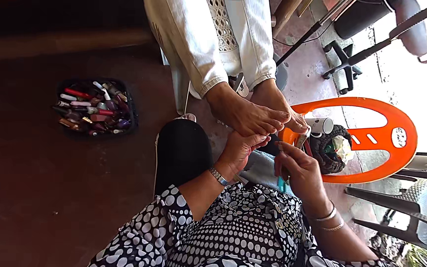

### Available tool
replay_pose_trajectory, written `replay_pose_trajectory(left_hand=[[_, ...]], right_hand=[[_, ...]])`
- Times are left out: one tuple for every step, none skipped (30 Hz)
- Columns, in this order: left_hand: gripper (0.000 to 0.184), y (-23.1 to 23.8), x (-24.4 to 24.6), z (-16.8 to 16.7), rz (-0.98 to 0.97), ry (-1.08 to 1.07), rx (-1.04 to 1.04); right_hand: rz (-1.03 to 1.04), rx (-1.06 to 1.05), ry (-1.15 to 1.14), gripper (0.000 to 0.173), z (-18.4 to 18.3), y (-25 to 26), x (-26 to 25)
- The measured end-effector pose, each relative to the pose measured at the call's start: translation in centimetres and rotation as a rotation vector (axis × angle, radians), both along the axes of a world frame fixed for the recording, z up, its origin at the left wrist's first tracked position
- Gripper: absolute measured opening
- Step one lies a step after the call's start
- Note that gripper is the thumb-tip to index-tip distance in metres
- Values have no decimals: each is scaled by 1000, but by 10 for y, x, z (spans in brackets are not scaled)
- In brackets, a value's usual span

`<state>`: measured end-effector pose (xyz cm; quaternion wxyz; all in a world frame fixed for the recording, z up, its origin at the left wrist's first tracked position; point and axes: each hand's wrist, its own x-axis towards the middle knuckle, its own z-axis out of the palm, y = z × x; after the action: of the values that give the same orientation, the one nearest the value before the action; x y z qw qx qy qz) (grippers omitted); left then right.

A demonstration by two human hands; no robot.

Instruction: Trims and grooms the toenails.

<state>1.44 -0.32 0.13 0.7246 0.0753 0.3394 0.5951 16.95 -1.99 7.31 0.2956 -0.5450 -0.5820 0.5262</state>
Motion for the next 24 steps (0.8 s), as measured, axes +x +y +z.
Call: replay_pose_trajectory(left_hand=[[19, 1, 0, 0, 1, -7, -1], [18, 1, 1, -1, 2, -19, -1], [19, 1, 0, -1, 1, -25, 1], [19, 2, 1, -1, 5, -17, -1], [19, 2, 1, 0, 8, -11, -5], [19, 2, 1, 1, 11, -9, -9], [19, 2, 2, 1, 13, -8, -14], [19, 2, 2, 1, 15, -9, -17], [19, 2, 2, 1, 16, -9, -19], [20, 2, 2, 1, 17, -8, -19], [19, 3, 2, 1, 18, -7, -16], [19, 3, 2, 1, 17, -3, -10], [19, 3, 2, 1, 16, 0, -7], [19, 3, 3, 1, 14, 1, -5], [18, 3, 3, 1, 13, 1, -3], [18, 3, 3, 0, 13, 1, -3], [18, 3, 2, 0, 12, 1, -2], [18, 3, 2, 0, 11, 1, -3], [18, 3, 2, 0, 9, 3, -6], [17, 3, 2, 1, 10, 1, -9], [17, 3, 2, 1, 12, 0, -9], [17, 3, 3, 1, 15, -1, -10], [18, 3, 3, 1, 16, -1, -11], [18, 3, 3, 1, 16, 0, -12]], right_hand=[[-17, -10, 24, 31, -5, 1, -7], [-38, -17, 47, 31, -10, 1, -11], [-60, -20, 66, 31, -13, 1, -15], [-81, -18, 86, 31, -16, 1, -18], [-95, -12, 104, 31, -18, 1, -20], [-101, -2, 119, 32, -20, 1, -21], [-106, 7, 133, 32, -21, 0, -22], [-115, 14, 144, 32, -23, -1, -23], [-122, 17, 152, 32, -24, -1, -24], [-126, 13, 158, 33, -25, -1, -24], [-130, 4, 161, 33, -25, -1, -24], [-134, -8, 162, 34, -24, -1, -24], [-142, -20, 165, 33, -23, -1, -25], [-149, -27, 169, 33, -23, -1, -25], [-154, -31, 176, 33, -23, -1, -25], [-157, -30, 183, 33, -23, -2, -26], [-158, -26, 189, 33, -24, -2, -26], [-160, -23, 194, 33, -24, -2, -26], [-169, -21, 201, 33, -25, -2, -27], [-178, -19, 209, 32, -25, -2, -28], [-187, -20, 219, 32, -26, -2, -28], [-198, -22, 230, 32, -26, -3, -29], [-210, -23, 242, 32, -27, -3, -30], [-221, -27, 254, 32, -27, -4, -31]])
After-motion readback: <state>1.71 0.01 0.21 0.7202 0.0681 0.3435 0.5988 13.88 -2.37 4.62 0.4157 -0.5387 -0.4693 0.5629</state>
